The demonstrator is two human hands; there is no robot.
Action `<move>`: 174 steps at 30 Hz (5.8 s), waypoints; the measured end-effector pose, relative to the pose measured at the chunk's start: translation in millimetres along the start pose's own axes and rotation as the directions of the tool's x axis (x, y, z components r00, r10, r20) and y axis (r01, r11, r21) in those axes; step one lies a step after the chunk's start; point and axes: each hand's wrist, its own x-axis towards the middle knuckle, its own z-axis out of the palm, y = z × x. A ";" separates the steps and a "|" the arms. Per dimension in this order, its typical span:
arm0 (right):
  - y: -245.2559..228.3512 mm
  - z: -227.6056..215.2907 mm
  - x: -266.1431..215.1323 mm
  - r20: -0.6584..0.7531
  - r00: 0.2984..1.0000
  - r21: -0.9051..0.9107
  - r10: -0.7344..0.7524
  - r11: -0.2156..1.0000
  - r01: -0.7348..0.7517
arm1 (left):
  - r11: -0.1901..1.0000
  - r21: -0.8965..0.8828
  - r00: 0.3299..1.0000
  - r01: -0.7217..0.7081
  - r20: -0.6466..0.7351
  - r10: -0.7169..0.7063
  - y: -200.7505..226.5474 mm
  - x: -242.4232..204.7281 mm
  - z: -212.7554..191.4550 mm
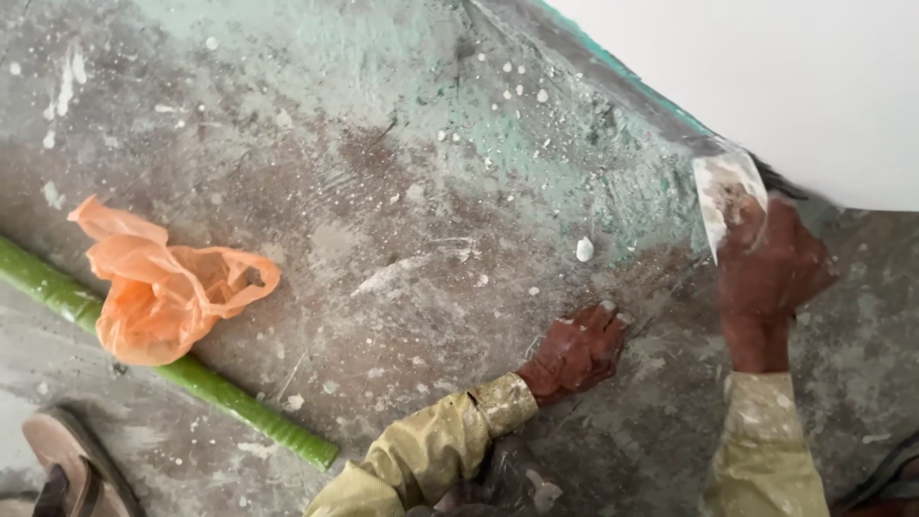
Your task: The person applies putty or plaster to the base of a wall using a metal scraper.
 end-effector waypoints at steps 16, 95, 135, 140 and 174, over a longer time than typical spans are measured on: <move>-38.5 -5.5 27.2 -0.055 0.998 0.069 -0.030 0.997 0.034 | 1.000 -0.013 0.998 -0.001 0.061 0.001 -4.2 -4.8 8.8; 40.2 26.5 -32.0 0.115 0.993 0.092 -0.040 0.995 0.029 | 1.000 0.013 0.999 -0.011 0.032 0.011 -11.4 -7.6 16.0; -46.1 -41.3 -6.9 0.366 0.926 0.456 0.091 0.850 -0.264 | 0.864 -0.403 0.906 0.302 -0.160 -0.391 -9.5 25.1 5.9; -68.4 -68.2 -8.5 0.318 0.948 0.569 0.030 0.793 -0.216 | 0.277 -0.957 0.857 0.089 -0.068 -0.511 -10.0 71.9 -27.3; -13.7 -30.9 3.1 0.093 0.977 0.395 -0.190 0.908 0.139 | 0.599 -0.691 0.664 0.405 -0.227 -0.712 12.9 183.6 -30.7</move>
